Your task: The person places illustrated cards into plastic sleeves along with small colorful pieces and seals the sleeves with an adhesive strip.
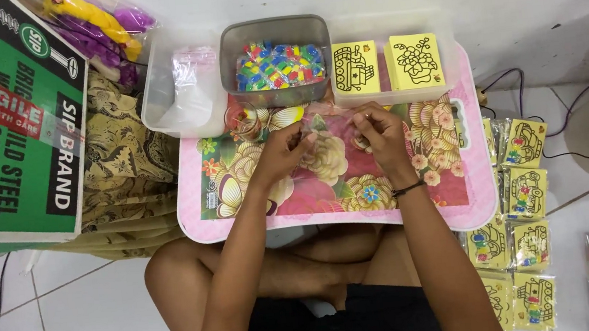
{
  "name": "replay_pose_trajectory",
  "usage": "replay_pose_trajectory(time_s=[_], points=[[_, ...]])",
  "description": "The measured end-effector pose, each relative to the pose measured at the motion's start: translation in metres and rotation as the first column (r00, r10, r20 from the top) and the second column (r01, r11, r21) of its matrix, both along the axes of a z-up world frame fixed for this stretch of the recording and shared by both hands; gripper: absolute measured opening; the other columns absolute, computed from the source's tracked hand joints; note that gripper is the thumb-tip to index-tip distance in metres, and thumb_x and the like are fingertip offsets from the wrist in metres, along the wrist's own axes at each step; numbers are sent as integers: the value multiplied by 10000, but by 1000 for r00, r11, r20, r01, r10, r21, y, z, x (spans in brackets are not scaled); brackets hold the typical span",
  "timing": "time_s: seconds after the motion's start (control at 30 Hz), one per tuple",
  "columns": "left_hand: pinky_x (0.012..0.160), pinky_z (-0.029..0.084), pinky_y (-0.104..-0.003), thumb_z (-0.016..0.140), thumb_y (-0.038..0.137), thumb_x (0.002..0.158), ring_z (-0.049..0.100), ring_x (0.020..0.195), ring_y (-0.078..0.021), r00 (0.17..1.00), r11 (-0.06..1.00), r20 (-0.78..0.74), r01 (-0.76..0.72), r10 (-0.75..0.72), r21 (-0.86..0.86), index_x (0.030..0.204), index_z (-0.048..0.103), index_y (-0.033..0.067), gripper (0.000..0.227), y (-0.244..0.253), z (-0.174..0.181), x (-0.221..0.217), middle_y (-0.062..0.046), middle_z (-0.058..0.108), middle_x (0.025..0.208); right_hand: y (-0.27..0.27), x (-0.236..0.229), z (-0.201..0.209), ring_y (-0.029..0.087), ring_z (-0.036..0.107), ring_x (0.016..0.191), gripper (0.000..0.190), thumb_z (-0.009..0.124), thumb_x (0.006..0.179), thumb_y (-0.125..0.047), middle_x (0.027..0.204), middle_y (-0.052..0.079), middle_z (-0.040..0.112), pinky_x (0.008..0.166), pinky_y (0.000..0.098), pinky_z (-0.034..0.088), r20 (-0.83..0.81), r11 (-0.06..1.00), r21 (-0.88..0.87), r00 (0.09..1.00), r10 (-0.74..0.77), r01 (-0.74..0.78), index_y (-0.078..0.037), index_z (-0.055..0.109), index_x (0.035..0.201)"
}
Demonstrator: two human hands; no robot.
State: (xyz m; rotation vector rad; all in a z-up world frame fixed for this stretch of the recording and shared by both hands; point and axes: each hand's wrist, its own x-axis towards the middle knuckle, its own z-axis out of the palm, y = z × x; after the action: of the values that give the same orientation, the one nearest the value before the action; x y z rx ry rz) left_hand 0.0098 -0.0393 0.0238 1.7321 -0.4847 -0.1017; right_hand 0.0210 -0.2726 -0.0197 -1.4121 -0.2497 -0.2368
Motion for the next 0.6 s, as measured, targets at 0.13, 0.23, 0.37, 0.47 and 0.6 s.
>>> replay_pose_trajectory(time_s=[0.13, 0.23, 0.37, 0.47, 0.6], points=[[538, 412, -268, 617, 158, 999, 450, 522, -107, 1000, 999, -20, -23, 23, -29, 827, 682, 75, 202, -3, -4, 0, -47, 570, 528, 2, -2, 7, 78, 511, 534, 341, 649, 1042, -175, 836, 85, 563, 406, 195, 448, -18, 1000, 31, 1000, -4, 5, 5, 623, 754], [541, 412, -267, 599, 117, 1003, 464, 516, -111, 999, 999, -21, -42, 41, -25, 827, 691, 62, 207, -2, -11, 1, -37, 543, 518, 3, -2, 9, 101, 528, 544, 287, 625, 1050, -154, 837, 98, 565, 423, 205, 440, -22, 999, 34, 1000, -18, 19, -11, 640, 801], [514, 422, -242, 613, 133, 1002, 495, 492, -102, 998, 997, -51, -51, 48, -61, 842, 705, 73, 194, 2, -32, 8, -43, 581, 532, 4, -6, 14, 107, 528, 524, 263, 603, 1065, -180, 714, 74, 511, 422, 193, 422, -40, 999, 31, 999, -15, 16, -30, 639, 852], [512, 423, -245, 627, 145, 1000, 496, 510, -96, 998, 995, -51, -49, 45, -85, 856, 714, 66, 186, 2, -32, 7, -50, 598, 543, 6, -11, 23, 86, 538, 559, 235, 554, 1069, -235, 673, 41, 500, 476, 174, 416, -76, 997, 71, 997, -12, 18, -22, 651, 1092], [511, 440, -250, 696, 161, 950, 531, 496, -111, 996, 994, -68, -57, 50, -93, 879, 694, 47, 134, 2, -27, 5, -56, 591, 545, 4, -11, 26, 107, 559, 559, 205, 550, 1055, -218, 752, 71, 566, 468, 209, 444, -55, 994, 24, 993, -109, 111, -53, 575, 1173]])
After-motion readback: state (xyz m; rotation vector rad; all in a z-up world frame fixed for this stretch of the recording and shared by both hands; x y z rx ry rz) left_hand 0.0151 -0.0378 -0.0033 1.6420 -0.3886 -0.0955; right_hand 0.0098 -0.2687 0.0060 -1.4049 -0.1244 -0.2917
